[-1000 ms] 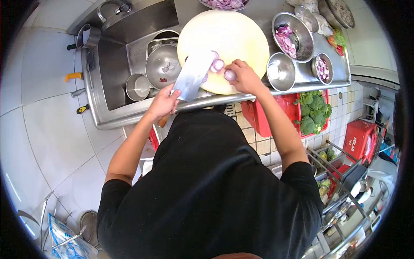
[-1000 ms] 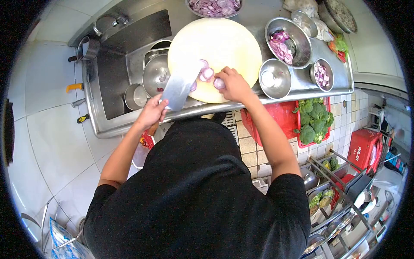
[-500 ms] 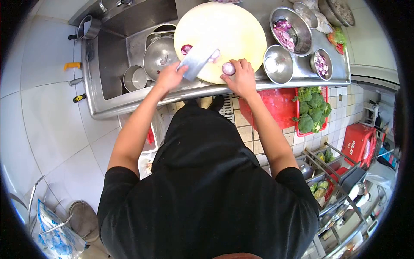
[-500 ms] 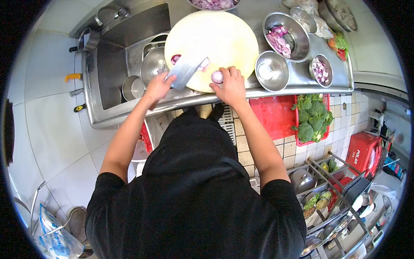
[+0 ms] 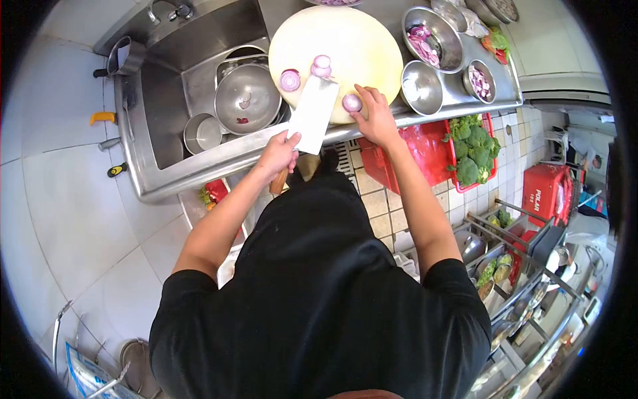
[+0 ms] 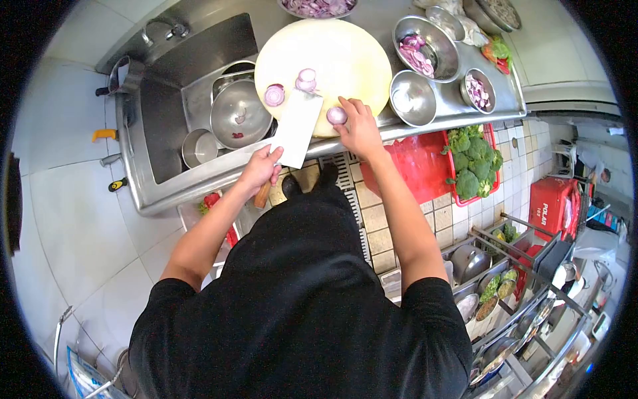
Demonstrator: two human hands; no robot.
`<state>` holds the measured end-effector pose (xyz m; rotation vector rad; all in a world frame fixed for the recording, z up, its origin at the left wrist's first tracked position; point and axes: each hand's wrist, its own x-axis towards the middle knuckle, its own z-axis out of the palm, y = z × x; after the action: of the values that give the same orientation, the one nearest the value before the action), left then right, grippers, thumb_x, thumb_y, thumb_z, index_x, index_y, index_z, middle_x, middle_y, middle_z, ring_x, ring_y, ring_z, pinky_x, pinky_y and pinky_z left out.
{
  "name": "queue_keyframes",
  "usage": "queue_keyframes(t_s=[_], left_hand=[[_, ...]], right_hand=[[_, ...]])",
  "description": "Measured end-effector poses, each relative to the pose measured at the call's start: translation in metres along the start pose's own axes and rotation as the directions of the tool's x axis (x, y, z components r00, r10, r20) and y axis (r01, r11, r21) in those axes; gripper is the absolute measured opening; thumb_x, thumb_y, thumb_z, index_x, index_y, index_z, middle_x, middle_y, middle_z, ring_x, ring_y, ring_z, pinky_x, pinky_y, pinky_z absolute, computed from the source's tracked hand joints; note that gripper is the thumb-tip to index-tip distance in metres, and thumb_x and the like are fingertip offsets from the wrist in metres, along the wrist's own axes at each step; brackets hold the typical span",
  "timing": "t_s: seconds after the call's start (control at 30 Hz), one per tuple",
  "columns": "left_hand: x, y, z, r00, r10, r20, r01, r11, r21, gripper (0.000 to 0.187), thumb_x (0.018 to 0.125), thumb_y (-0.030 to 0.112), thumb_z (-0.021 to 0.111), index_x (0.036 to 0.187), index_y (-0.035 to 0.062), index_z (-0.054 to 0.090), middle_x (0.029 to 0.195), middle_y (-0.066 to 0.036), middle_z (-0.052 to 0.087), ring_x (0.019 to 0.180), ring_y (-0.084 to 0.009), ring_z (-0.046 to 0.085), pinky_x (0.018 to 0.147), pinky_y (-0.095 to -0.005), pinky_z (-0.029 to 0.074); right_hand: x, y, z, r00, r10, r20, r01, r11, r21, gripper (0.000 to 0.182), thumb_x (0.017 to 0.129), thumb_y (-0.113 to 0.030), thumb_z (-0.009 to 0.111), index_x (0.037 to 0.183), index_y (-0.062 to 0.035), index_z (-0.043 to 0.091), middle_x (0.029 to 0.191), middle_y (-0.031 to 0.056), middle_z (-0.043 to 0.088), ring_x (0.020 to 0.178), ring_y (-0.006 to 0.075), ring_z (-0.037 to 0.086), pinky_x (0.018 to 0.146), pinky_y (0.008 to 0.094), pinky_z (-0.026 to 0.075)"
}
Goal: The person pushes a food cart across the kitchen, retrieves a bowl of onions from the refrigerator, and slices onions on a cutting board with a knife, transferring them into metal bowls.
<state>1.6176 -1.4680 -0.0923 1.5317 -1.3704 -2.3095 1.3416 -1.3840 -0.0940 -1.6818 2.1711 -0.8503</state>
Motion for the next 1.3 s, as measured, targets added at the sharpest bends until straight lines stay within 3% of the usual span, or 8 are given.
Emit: queue_keyframes(t_s=[0.07, 0.2, 0.3, 0.4, 0.5, 0.8, 1.0, 1.3], left_hand=[[0.002, -0.020, 0.002, 0.999, 0.003, 0.045, -0.001, 0.999, -0.051, 0.029, 0.111, 0.033, 0.051, 0.124, 0.0085, 0.059, 0.064, 0.002, 0.049, 0.044, -0.0091, 0.045, 0.040, -0.0278, 0.040], [0.009, -0.014, 0.011, 0.998, -0.008, 0.058, 0.012, 0.998, -0.069, 0.029, 0.111, 0.034, 0.050, 0.122, 0.0090, 0.059, 0.062, 0.002, 0.048, 0.044, -0.0089, 0.046, 0.041, -0.0280, 0.041], [0.015, -0.006, 0.014, 0.998, -0.020, 0.058, 0.022, 0.999, -0.031, 0.029, 0.111, 0.034, 0.050, 0.123, 0.0087, 0.059, 0.062, 0.003, 0.048, 0.044, -0.0085, 0.046, 0.040, -0.0280, 0.041], [0.018, -0.003, 0.014, 0.998, -0.016, 0.054, 0.017, 1.000, -0.023, 0.029, 0.111, 0.034, 0.051, 0.122, 0.0081, 0.059, 0.062, 0.003, 0.048, 0.043, -0.0080, 0.046, 0.040, -0.0274, 0.040], [0.019, -0.004, 0.012, 0.998, -0.009, 0.058, 0.012, 0.999, -0.039, 0.029, 0.111, 0.034, 0.051, 0.122, 0.0075, 0.059, 0.062, 0.002, 0.049, 0.043, -0.0078, 0.045, 0.039, -0.0270, 0.039], [0.008, -0.002, 0.008, 0.998, -0.037, 0.045, 0.035, 0.999, 0.033, 0.031, 0.111, 0.034, 0.051, 0.122, 0.0064, 0.059, 0.064, 0.002, 0.049, 0.041, -0.0079, 0.043, 0.039, -0.0273, 0.039], [0.013, 0.000, 0.005, 0.996, -0.065, 0.060, 0.060, 0.995, 0.081, 0.033, 0.111, 0.035, 0.051, 0.122, 0.0057, 0.059, 0.066, 0.002, 0.049, 0.041, -0.0082, 0.043, 0.038, -0.0272, 0.040], [0.026, 0.001, 0.014, 0.999, -0.037, 0.040, 0.033, 0.996, 0.081, 0.032, 0.110, 0.036, 0.052, 0.120, 0.0064, 0.060, 0.065, 0.002, 0.049, 0.042, -0.0075, 0.044, 0.038, -0.0266, 0.039]], right_hand=[[0.005, 0.005, -0.002, 0.993, -0.013, 0.118, 0.012, 1.000, 0.012, 0.048, 0.083, -0.019, 0.080, 0.126, -0.0022, 0.066, 0.126, 0.0188, 0.061, 0.120, 0.0402, 0.057, 0.104, 0.0466, 0.048], [0.005, -0.002, -0.002, 0.988, 0.035, 0.149, -0.029, 0.999, -0.042, 0.051, 0.084, -0.017, 0.078, 0.131, -0.0030, 0.065, 0.122, 0.0173, 0.064, 0.116, 0.0394, 0.059, 0.102, 0.0460, 0.049], [-0.004, -0.006, 0.000, 0.992, -0.127, 0.017, 0.128, 0.985, -0.116, 0.050, 0.089, -0.020, 0.075, 0.136, -0.0087, 0.063, 0.132, 0.0126, 0.064, 0.120, 0.0368, 0.059, 0.103, 0.0475, 0.048], [-0.011, 0.006, 0.012, 0.966, -0.239, 0.099, 0.258, 0.923, -0.286, 0.048, 0.094, -0.024, 0.069, 0.141, -0.0169, 0.062, 0.146, 0.0040, 0.060, 0.126, 0.0342, 0.058, 0.106, 0.0497, 0.046], [-0.014, 0.015, 0.017, 0.968, -0.226, 0.108, 0.249, 0.918, -0.307, 0.044, 0.098, -0.027, 0.064, 0.142, -0.0228, 0.061, 0.152, -0.0025, 0.056, 0.134, 0.0332, 0.054, 0.109, 0.0512, 0.043], [-0.016, 0.014, 0.009, 0.950, -0.222, 0.219, 0.293, 0.876, -0.382, 0.059, 0.100, -0.041, 0.061, 0.155, -0.0234, 0.046, 0.163, -0.0001, 0.044, 0.153, 0.0367, 0.033, 0.124, 0.0565, 0.025], [-0.017, 0.022, 0.016, 0.944, -0.238, 0.228, 0.298, 0.913, -0.279, 0.068, 0.100, -0.047, 0.060, 0.159, -0.0200, 0.040, 0.165, 0.0038, 0.039, 0.155, 0.0382, 0.029, 0.125, 0.0596, 0.019], [-0.027, 0.019, -0.012, 0.932, -0.199, 0.303, 0.306, 0.880, -0.363, 0.073, 0.099, -0.049, 0.059, 0.160, -0.0149, 0.038, 0.168, 0.0046, 0.034, 0.157, 0.0417, 0.020, 0.125, 0.0647, 0.012]])
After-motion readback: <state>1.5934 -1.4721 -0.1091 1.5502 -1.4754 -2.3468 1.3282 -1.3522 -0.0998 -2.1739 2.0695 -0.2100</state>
